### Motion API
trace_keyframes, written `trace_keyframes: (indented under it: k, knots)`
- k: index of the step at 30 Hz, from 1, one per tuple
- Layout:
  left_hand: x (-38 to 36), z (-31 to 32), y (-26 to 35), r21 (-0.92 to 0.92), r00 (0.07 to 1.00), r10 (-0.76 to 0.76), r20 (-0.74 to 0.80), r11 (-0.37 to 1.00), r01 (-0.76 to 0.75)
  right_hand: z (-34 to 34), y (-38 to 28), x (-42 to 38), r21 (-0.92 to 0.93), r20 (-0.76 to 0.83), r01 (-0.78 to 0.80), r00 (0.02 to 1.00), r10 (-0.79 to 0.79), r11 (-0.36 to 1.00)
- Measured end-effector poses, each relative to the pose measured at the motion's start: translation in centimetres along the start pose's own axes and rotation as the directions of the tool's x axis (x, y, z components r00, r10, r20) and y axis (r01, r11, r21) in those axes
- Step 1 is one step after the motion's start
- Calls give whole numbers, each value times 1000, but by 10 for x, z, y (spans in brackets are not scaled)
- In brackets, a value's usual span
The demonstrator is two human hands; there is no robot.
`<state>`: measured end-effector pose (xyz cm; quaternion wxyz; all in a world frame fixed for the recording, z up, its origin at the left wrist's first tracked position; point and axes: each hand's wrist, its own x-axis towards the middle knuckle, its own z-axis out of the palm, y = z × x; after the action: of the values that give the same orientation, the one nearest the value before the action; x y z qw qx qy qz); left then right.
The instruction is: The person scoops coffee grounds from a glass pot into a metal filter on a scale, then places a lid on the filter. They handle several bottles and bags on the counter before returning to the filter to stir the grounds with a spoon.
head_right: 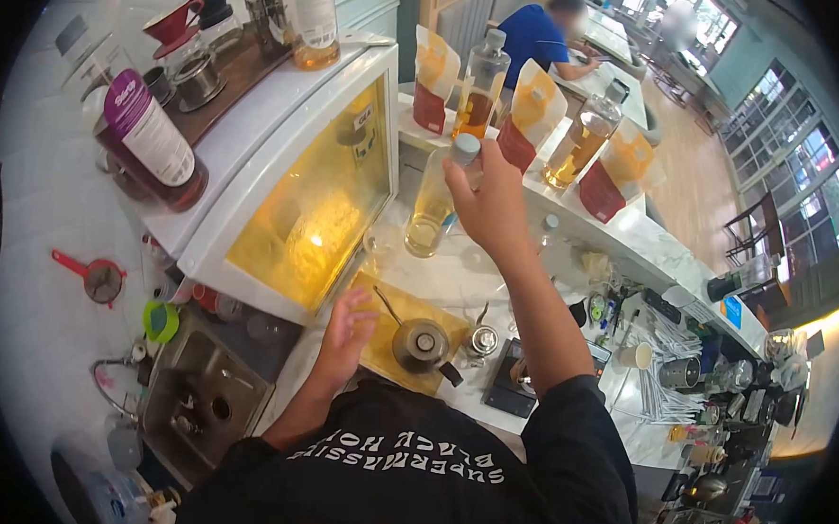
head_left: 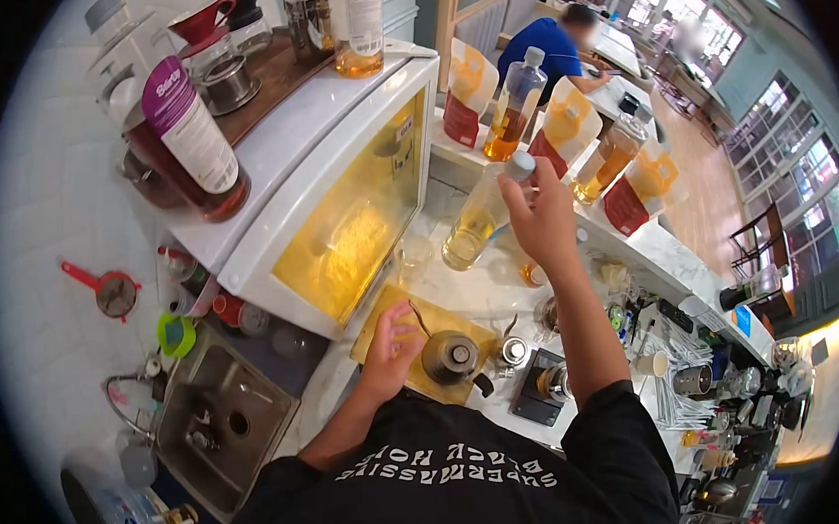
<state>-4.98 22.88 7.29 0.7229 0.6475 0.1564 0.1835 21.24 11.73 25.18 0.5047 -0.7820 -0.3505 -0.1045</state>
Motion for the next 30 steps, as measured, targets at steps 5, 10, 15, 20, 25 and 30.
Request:
trace_keyframes:
  k: [5, 10, 15, 20, 25, 30]
  knots:
    - [-20, -41, -6, -94, 985, -152, 86, 983, 160, 47, 60, 28, -137, 20, -88, 996, 91, 987]
    - [-20, -77, -18, -83, 981, -185, 64, 978, 190, 98, 117, 38, -296, 67, -67, 994, 91, 953]
    - [-8, -97, -22, -41, 985, -172, 10, 984, 172, 135, 159, 38, -306, 92, -113, 985, 148, 945]
    - [2, -98, -30, -6, 983, -183, 10, 983, 183, 166, 174, 42, -342, 158, -186, 955, 251, 921]
    - [11, -95, -27, 32, 988, -154, 5, 988, 154, 179, 164, 46, -346, 123, -191, 961, 246, 919]
    - [11, -90, -29, 75, 984, -175, 22, 982, 172, 191, 176, 43, -233, -35, -159, 987, 155, 959]
